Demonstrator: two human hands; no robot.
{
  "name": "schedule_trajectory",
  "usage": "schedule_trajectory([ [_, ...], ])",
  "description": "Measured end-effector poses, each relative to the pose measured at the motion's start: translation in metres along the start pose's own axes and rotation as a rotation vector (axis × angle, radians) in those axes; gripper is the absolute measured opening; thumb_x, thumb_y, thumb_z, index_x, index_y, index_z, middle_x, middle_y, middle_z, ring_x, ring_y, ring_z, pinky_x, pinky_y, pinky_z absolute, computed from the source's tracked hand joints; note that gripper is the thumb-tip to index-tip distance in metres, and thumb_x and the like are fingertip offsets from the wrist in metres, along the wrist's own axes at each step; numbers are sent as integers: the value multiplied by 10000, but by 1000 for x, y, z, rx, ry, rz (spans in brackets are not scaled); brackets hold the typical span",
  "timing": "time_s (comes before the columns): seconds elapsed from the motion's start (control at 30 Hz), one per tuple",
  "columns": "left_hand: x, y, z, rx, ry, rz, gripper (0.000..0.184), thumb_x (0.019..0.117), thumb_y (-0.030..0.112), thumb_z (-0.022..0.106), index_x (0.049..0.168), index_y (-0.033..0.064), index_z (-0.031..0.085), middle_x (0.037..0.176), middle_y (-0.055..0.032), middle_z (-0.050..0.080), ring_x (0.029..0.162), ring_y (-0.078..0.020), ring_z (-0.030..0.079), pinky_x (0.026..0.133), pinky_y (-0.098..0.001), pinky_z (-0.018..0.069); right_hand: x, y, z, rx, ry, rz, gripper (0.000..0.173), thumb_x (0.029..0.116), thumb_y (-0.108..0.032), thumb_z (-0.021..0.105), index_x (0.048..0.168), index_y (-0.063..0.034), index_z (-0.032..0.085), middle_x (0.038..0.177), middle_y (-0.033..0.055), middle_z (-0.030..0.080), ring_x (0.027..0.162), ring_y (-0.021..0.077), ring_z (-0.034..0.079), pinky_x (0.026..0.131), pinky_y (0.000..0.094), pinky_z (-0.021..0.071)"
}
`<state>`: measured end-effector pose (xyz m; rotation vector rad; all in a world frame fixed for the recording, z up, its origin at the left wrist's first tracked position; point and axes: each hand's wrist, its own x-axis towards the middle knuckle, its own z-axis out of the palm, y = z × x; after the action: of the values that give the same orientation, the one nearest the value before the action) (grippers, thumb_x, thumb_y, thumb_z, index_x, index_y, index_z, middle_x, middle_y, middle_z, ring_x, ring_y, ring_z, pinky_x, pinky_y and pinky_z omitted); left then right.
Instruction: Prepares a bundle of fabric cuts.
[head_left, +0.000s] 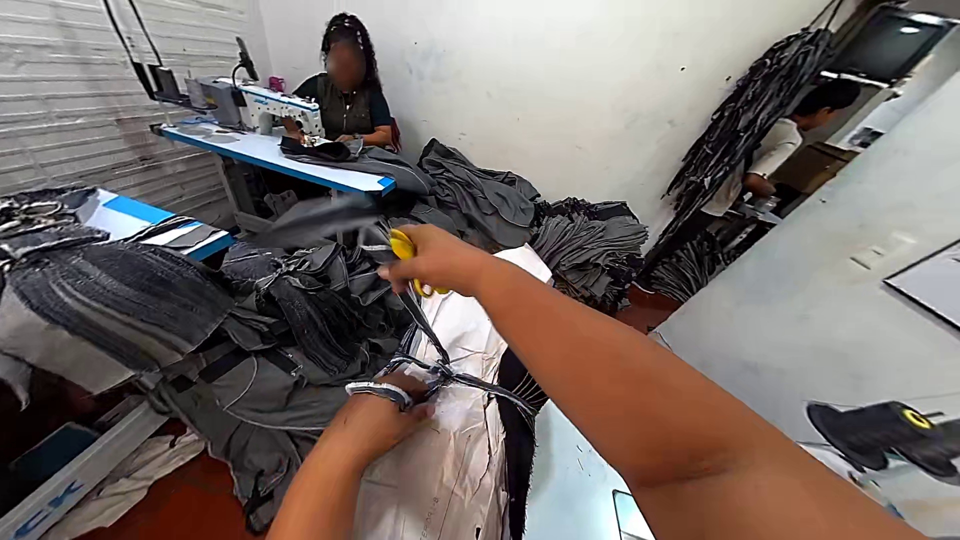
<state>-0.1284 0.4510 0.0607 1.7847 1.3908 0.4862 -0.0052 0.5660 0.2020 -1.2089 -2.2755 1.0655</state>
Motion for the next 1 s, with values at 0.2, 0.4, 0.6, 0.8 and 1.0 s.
schedule_trajectory([
  [0.2, -49, 5, -38, 199, 166, -219, 534, 794, 234, 898, 1267, 69, 713, 1126, -189, 729, 1067, -403, 675, 951, -658, 484, -6, 73, -25, -395, 320, 315, 448, 956, -187, 716, 1312, 57, 598, 1269, 303, 618, 1202, 451, 598, 1015, 618, 464],
  [0.4, -107, 31, -51, 265, 581, -211, 621, 921, 630, 638, 873, 22, 750, 792, -184, 700, 766, -394, 681, 692, -662, 496, -67, 100, 48, -460, 16, 407, 428, 961, -410, 693, 1085, -1, 716, 1029, 226, 698, 1009, 396, 669, 879, 618, 508],
  [0.6, 33, 6, 19, 278, 240, -39, 314, 1085, 180, 494, 1264, 40, 710, 1288, -183, 669, 1241, -355, 617, 1089, -530, 461, -74, 110, 69, -485, -14, 448, 315, 1006, -289, 634, 1157, -21, 704, 1136, 204, 701, 1126, 364, 654, 967, 566, 487],
  [0.8, 63, -4, 27, 241, 52, 34, 303, 1019, 43, 566, 1293, 62, 693, 1373, -152, 606, 1294, -355, 549, 1105, -500, 430, -80, 129, 58, -304, 155, 489, 308, 979, -306, 700, 1023, -2, 704, 914, 164, 667, 891, 299, 636, 839, 507, 495],
  [1.0, 73, -11, 6, 188, -124, 87, 265, 1043, 165, 586, 1248, 36, 694, 1330, -154, 623, 1289, -346, 531, 1105, -564, 358, -84, 122, 45, -349, 336, 373, 231, 959, -226, 722, 1069, -23, 730, 1004, 162, 699, 938, 316, 674, 859, 541, 531],
])
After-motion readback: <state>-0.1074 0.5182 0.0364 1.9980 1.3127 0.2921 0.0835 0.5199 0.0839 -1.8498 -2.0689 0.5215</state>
